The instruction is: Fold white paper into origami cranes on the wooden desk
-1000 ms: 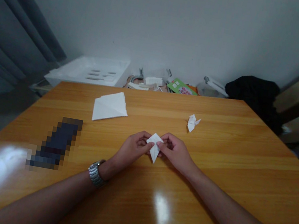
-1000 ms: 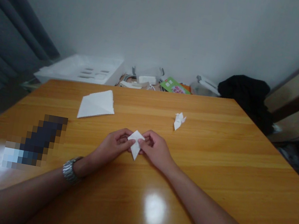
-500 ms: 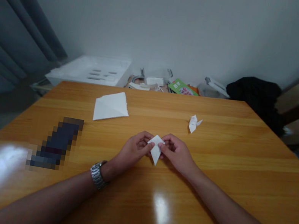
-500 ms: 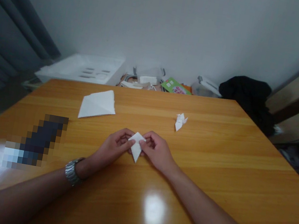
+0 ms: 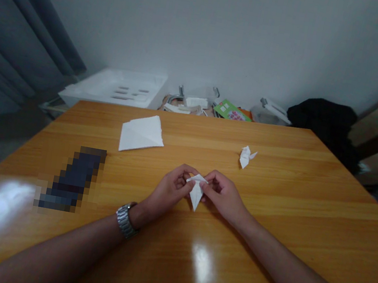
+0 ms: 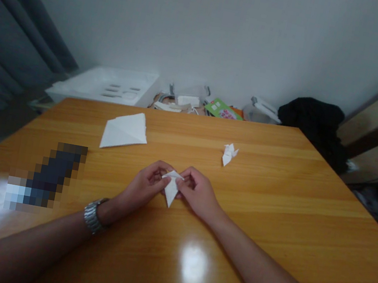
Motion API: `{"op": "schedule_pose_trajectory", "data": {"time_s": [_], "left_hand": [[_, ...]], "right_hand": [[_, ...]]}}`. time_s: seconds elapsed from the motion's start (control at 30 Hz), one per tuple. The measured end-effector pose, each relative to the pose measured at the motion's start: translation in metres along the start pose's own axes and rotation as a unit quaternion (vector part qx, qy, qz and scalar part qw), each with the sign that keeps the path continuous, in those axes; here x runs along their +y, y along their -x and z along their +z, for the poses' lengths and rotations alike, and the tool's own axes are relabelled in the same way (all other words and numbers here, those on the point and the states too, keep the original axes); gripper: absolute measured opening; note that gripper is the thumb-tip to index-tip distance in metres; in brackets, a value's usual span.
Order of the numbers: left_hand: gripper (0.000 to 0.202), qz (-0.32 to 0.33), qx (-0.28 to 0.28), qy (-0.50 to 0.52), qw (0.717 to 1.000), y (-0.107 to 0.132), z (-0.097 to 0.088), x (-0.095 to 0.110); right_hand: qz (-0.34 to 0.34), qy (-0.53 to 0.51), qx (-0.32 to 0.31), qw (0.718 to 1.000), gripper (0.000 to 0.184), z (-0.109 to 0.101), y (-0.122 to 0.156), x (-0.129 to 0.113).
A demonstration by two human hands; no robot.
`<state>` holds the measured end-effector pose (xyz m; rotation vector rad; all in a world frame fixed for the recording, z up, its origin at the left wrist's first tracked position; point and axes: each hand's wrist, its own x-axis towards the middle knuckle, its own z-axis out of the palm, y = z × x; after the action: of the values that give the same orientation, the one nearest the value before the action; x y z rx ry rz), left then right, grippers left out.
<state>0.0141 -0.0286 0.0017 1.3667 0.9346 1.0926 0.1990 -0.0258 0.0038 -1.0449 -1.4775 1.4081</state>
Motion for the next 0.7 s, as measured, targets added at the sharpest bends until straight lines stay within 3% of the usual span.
{"op": "schedule_pose_trajectory", "data": {"time_s": [0.3, 0.7], "left_hand": [[0.029, 0.022, -0.022, 0.012, 0.999, 0.001, -0.0015, 0.0015], [0.029, 0.017, 0.001, -0.03, 0.999, 0.0011, -0.0052, 0.0025]], "right_hand": [[-0.004, -0.008, 0.018, 1.0, 0.025, -0.0007, -0.0021, -0.0003], [-0.022, 0.014, 0.007, 1.0, 0.026, -0.0036, -0.001, -0.0018]]}}
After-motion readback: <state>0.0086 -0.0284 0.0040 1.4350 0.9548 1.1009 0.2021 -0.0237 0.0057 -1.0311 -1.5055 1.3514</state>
